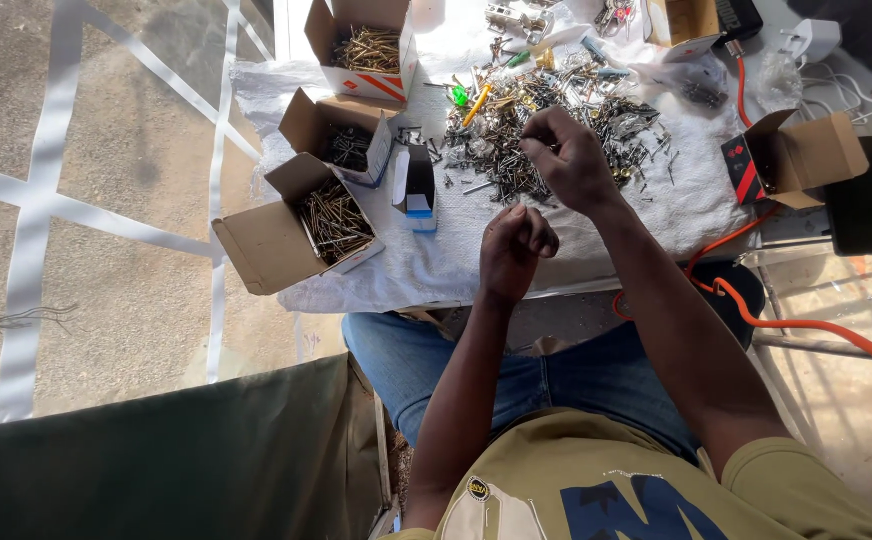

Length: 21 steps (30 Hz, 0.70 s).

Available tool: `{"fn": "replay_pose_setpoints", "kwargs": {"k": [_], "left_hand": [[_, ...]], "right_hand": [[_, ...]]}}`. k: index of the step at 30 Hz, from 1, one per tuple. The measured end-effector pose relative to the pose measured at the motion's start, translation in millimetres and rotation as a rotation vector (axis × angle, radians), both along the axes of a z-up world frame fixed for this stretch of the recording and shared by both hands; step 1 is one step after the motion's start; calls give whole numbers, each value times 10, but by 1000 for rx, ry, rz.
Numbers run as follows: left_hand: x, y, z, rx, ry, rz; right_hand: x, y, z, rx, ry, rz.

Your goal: Sorting various metal nails and screws from a pile into separate cardboard boxes

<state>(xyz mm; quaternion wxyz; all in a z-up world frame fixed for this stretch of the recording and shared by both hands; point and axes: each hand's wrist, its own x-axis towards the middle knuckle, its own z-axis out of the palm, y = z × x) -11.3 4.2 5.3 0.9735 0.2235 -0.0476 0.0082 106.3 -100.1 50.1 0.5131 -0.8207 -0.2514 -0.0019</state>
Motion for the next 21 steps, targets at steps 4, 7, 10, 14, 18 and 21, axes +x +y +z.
{"fn": "replay_pose_setpoints", "kwargs": {"k": [4,7,10,14,18,21], "left_hand": [[21,-55,22,32,110,79],[62,-106,-74,135,107,166],[79,-153,-44,221,87,229],[69,-221,-274,303,114,276],[19,-220,-60,414,77,313],[50,-225,-112,410,49,337]], "right_hand": [[-111,-274,-158,399,202,-189],[-383,-340,-15,423,262,-180],[-646,-385,77,393,386,-76],[-850,-387,202,316,430,-39],[-885,-425,315,268,418,-61],[-896,-456,412,286,428,-70]]}}
